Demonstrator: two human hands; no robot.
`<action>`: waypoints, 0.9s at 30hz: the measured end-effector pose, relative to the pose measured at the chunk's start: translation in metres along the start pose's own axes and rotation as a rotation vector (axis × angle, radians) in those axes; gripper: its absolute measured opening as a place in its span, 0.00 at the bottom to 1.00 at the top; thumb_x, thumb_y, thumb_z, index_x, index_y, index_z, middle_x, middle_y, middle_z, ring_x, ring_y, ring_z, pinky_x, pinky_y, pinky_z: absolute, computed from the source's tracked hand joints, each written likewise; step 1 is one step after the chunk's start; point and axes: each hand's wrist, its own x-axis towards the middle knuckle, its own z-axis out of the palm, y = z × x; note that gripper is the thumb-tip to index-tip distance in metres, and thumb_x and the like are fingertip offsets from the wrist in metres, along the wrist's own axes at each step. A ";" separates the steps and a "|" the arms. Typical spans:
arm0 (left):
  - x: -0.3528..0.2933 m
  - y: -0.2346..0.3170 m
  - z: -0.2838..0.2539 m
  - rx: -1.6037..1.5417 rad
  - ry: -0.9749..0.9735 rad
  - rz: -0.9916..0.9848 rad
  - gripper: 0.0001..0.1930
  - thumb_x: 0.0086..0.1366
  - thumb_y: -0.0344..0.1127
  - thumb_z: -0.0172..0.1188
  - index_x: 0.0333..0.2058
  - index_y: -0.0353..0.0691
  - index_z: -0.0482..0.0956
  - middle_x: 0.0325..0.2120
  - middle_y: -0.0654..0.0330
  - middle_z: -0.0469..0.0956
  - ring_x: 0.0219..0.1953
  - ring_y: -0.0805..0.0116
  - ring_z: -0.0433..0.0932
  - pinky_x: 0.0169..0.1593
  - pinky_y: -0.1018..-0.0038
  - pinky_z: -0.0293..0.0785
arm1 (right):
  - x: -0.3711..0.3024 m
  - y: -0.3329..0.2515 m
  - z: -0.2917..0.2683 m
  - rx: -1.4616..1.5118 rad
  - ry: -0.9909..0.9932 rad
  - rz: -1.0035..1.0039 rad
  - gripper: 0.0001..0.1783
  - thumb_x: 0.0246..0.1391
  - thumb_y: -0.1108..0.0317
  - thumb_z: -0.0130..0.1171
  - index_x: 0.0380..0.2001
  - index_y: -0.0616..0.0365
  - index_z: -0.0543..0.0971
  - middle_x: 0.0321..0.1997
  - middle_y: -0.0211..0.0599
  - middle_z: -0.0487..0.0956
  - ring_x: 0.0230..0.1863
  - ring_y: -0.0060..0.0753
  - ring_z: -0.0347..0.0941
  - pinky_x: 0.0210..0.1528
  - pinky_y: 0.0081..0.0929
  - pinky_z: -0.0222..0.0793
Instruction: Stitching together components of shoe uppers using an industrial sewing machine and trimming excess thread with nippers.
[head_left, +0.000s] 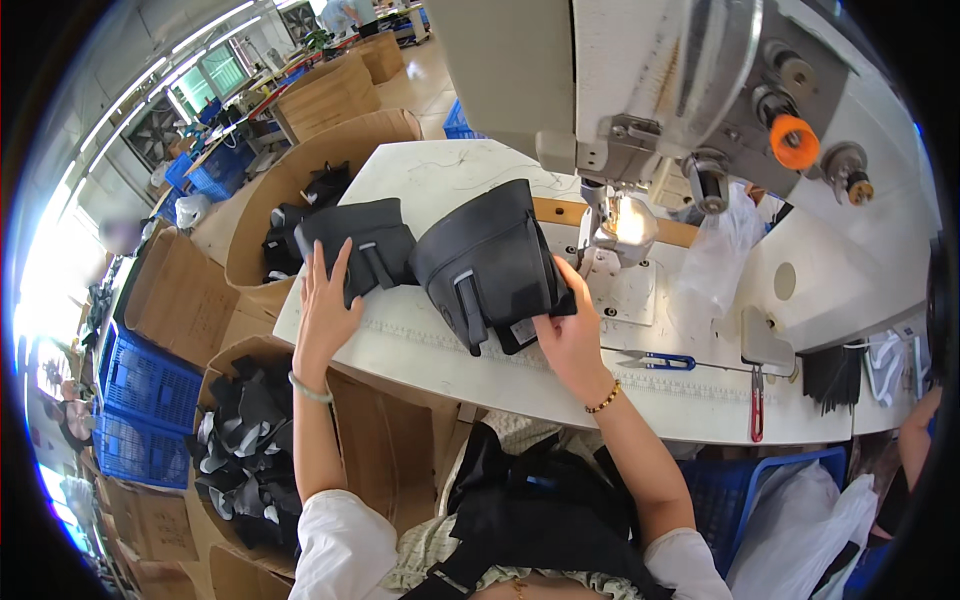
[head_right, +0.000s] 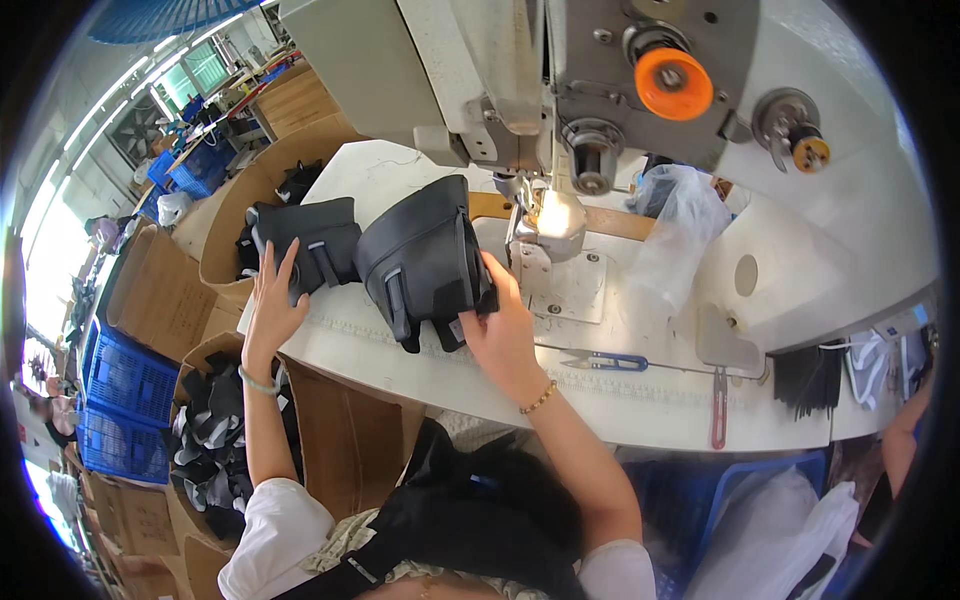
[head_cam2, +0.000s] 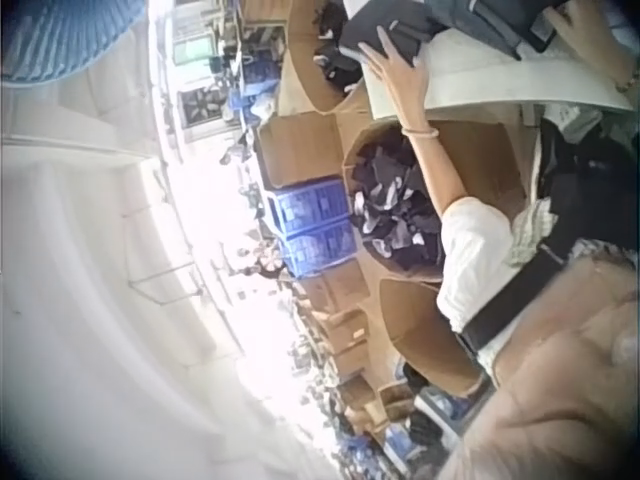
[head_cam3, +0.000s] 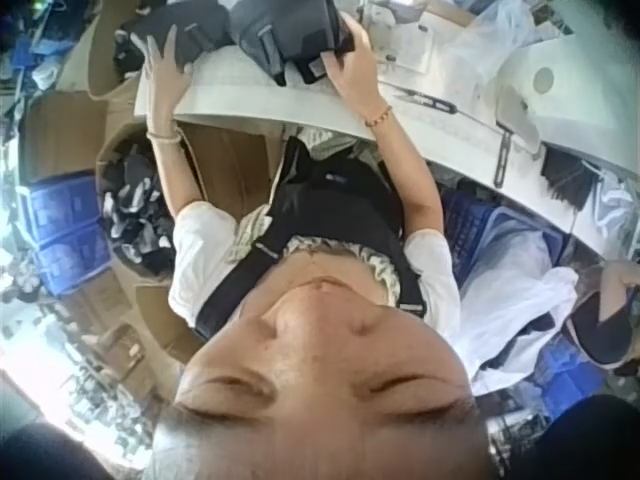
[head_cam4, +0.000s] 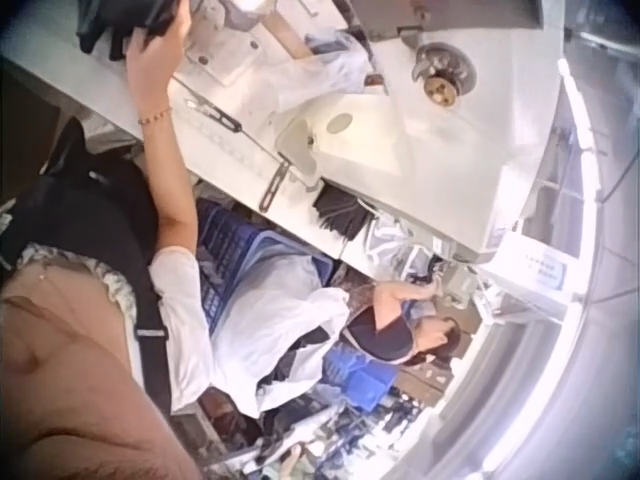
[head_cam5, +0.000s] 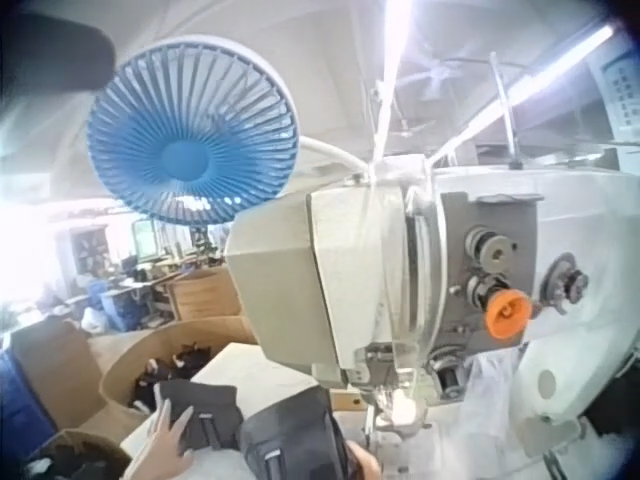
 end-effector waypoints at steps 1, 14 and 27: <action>-0.001 0.014 -0.009 -0.076 0.054 0.072 0.38 0.46 0.25 0.58 0.60 0.45 0.58 0.63 0.47 0.48 0.64 0.45 0.49 0.63 0.58 0.51 | 0.000 0.006 0.002 -0.011 0.005 0.011 0.36 0.44 0.75 0.59 0.58 0.56 0.59 0.50 0.49 0.69 0.28 0.40 0.74 0.29 0.28 0.70; 0.021 0.139 0.047 0.267 0.281 0.517 0.27 0.57 0.30 0.46 0.56 0.28 0.59 0.53 0.44 0.65 0.54 0.49 0.67 0.55 0.63 0.64 | -0.022 -0.013 -0.028 -0.495 -0.075 -0.108 0.22 0.51 0.66 0.57 0.50 0.59 0.69 0.35 0.40 0.77 0.24 0.34 0.75 0.24 0.28 0.70; 0.152 0.186 0.101 0.041 0.440 0.659 0.08 0.47 0.29 0.53 0.28 0.36 0.75 0.27 0.53 0.75 0.33 0.54 0.74 0.36 0.64 0.69 | 0.092 0.053 -0.115 -0.062 0.232 0.087 0.19 0.52 0.70 0.55 0.47 0.61 0.68 0.39 0.37 0.75 0.35 0.24 0.72 0.31 0.23 0.70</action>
